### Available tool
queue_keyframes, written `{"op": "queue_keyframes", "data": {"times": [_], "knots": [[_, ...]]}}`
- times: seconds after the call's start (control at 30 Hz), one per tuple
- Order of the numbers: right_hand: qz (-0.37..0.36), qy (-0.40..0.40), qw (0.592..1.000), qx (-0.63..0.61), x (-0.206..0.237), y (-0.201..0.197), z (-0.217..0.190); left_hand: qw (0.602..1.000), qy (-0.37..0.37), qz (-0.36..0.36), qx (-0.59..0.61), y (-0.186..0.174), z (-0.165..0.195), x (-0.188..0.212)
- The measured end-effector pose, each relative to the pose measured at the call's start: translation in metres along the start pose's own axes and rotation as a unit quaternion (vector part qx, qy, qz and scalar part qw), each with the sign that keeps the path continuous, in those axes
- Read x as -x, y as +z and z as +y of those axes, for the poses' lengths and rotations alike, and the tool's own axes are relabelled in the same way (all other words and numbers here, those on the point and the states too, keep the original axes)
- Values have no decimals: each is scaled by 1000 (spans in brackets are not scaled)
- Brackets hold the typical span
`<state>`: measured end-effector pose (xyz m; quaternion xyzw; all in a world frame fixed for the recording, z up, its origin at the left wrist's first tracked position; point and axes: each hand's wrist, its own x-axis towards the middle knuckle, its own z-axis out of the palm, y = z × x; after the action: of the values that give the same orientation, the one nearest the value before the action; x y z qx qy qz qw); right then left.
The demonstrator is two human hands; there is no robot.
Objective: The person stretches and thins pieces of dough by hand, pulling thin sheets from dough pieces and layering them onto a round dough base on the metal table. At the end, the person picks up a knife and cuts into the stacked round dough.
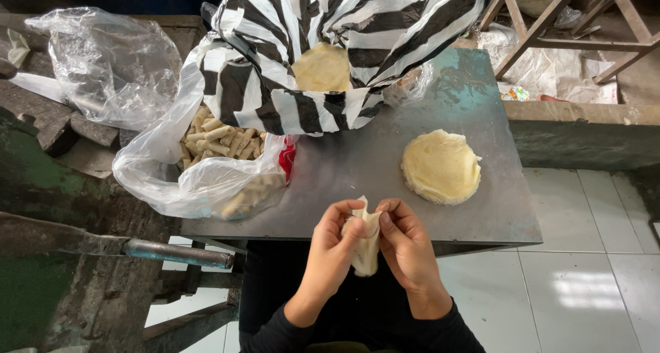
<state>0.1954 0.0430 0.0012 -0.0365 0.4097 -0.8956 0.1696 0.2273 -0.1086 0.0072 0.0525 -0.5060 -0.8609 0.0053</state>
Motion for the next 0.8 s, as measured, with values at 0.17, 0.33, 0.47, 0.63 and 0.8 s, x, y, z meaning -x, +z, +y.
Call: {"op": "queue_keyframes", "data": {"times": [0.17, 0.33, 0.47, 0.63, 0.8], "knots": [[35, -55, 998, -6, 3, 7, -3, 981, 123, 61, -141, 8, 16, 1], [-2, -120, 969, 217, 5, 4, -1, 905, 271, 25, -326, 13, 21, 10], [96, -116, 941, 301, 3, -7, 0, 957, 173, 58, -225, 10, 13, 10], [52, -150, 983, 89, 4, -5, -3, 969, -37, 38, 242, 2, 7, -2], [31, -10, 999, -21, 10, 14, -11, 996, -31, -34, 82, 13, 2, -6]]}}
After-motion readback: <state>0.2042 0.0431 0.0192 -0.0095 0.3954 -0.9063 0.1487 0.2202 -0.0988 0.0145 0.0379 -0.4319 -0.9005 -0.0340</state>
